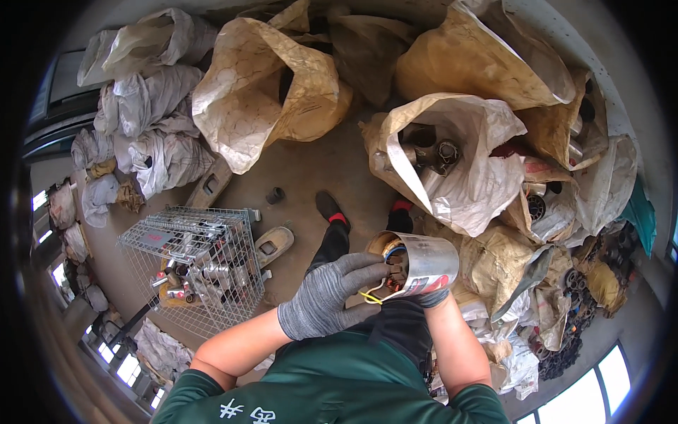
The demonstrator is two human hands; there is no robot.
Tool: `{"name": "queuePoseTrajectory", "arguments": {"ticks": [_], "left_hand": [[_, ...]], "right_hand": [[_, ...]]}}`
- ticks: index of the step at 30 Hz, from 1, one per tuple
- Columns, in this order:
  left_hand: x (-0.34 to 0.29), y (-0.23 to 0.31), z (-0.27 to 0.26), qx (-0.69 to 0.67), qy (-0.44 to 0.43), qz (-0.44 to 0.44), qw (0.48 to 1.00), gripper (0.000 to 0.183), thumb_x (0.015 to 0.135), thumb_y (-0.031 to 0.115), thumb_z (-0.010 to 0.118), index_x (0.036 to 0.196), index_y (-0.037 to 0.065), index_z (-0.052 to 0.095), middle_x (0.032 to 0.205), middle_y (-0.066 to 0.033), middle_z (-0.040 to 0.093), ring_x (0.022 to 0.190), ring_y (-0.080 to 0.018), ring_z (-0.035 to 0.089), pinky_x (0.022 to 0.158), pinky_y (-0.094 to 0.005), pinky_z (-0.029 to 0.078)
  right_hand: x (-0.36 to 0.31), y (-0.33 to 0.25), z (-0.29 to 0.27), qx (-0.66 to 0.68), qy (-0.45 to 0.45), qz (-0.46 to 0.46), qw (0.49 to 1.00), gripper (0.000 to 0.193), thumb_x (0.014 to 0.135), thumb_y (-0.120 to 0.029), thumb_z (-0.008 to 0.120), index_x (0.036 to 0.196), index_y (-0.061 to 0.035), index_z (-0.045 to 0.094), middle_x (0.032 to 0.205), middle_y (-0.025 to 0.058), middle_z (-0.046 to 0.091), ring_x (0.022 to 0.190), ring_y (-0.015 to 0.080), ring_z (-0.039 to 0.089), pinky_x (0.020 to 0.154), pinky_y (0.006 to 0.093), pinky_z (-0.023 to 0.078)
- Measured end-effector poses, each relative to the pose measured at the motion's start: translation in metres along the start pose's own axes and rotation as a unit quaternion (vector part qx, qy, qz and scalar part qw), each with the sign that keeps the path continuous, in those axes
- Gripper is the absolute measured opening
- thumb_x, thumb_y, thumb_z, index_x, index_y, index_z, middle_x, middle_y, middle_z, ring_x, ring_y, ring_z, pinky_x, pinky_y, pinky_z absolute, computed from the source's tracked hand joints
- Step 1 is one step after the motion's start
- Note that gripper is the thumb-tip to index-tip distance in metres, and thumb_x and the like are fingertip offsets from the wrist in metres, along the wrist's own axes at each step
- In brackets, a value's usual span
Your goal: The person sorts metal components by picking up motor stators and metal cylindrical housings from large bags and a wire cart and placing them into different bags on the floor.
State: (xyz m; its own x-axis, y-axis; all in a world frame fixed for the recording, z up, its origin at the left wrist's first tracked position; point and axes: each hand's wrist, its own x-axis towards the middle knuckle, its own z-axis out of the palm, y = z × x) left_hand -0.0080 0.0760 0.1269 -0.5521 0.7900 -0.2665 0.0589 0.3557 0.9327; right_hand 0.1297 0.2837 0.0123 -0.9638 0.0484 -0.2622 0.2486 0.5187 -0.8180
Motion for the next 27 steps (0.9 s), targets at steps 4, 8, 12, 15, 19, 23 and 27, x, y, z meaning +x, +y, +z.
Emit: {"name": "queuePoseTrajectory", "arguments": {"ticks": [4,8,12,15,19,23,27], "left_hand": [[-0.045,-0.023,-0.013,-0.11,0.124,-0.067,0.984,0.056,0.079,0.011,0.08,0.13,0.006,0.057,0.124,-0.0163,0.06,0.112,-0.0315,0.063,0.092,-0.0383,0.053],[-0.099,-0.062,-0.041,-0.228,0.116,-0.131,0.958,0.03,0.082,0.006,0.078,0.108,0.004,0.063,0.11,-0.0116,0.063,0.105,-0.0226,0.063,0.091,-0.0353,0.05],[-0.152,-0.09,-0.058,-0.178,0.183,-0.098,0.962,0.026,0.083,0.009,0.079,0.103,0.004,0.063,0.107,-0.0112,0.064,0.104,-0.0206,0.062,0.091,-0.0353,0.049],[-0.19,-0.096,-0.06,-0.248,0.286,-0.274,0.884,0.032,0.08,0.004,0.079,0.109,0.003,0.064,0.108,-0.0114,0.065,0.099,-0.0229,0.065,0.085,-0.0343,0.052],[-0.258,-0.124,-0.082,0.088,0.334,-0.205,0.916,0.035,0.08,0.007,0.08,0.111,0.001,0.065,0.1,-0.0051,0.066,0.088,-0.0155,0.064,0.076,-0.0312,0.051],[-0.362,-0.126,-0.11,-0.128,0.552,-0.378,0.732,0.024,0.091,0.02,0.073,0.108,0.004,0.066,0.077,0.0016,0.059,0.061,-0.0064,0.049,0.056,-0.0235,0.041],[-0.492,-0.188,-0.149,-0.156,0.716,-0.397,0.553,0.03,0.092,0.029,0.073,0.113,0.01,0.061,0.072,0.0062,0.05,0.055,-0.0023,0.039,0.049,-0.0196,0.03]], "right_hand": [[0.029,-0.024,0.033,-0.199,-0.041,-0.183,0.962,0.04,0.087,-0.038,0.065,0.12,-0.0156,0.069,0.113,0.0042,0.07,0.102,0.0241,0.068,0.085,0.0392,0.055],[0.048,-0.019,0.087,-0.113,-0.138,-0.203,0.963,0.051,0.094,-0.042,0.057,0.135,-0.0136,0.057,0.123,0.0065,0.067,0.11,0.0253,0.065,0.09,0.0398,0.052],[0.048,-0.043,0.138,0.724,-0.273,0.309,0.553,0.04,0.093,-0.032,0.06,0.124,-0.0065,0.058,0.083,0.0099,0.066,0.054,0.0175,0.049,0.046,0.0295,0.039],[0.051,-0.068,0.18,0.725,-0.282,0.473,0.414,0.014,0.087,-0.013,0.067,0.098,-0.007,0.061,0.064,0.0058,0.055,0.039,0.0106,0.035,0.038,0.0266,0.03],[0.06,-0.116,0.25,0.643,-0.395,0.504,0.42,0.012,0.091,-0.022,0.059,0.091,-0.0098,0.059,0.066,0.0058,0.056,0.042,0.0106,0.035,0.04,0.0266,0.028],[0.071,-0.149,0.284,0.512,-0.453,0.546,0.485,0.052,0.095,-0.05,0.062,0.102,0.0009,0.063,0.092,0.0153,0.071,0.069,0.0247,0.072,0.052,0.0331,0.057],[0.063,-0.087,0.267,0.49,-0.378,0.544,0.566,0.043,0.097,-0.043,0.063,0.117,-0.0056,0.058,0.096,0.0161,0.068,0.072,0.0275,0.071,0.054,0.0385,0.06]]}}
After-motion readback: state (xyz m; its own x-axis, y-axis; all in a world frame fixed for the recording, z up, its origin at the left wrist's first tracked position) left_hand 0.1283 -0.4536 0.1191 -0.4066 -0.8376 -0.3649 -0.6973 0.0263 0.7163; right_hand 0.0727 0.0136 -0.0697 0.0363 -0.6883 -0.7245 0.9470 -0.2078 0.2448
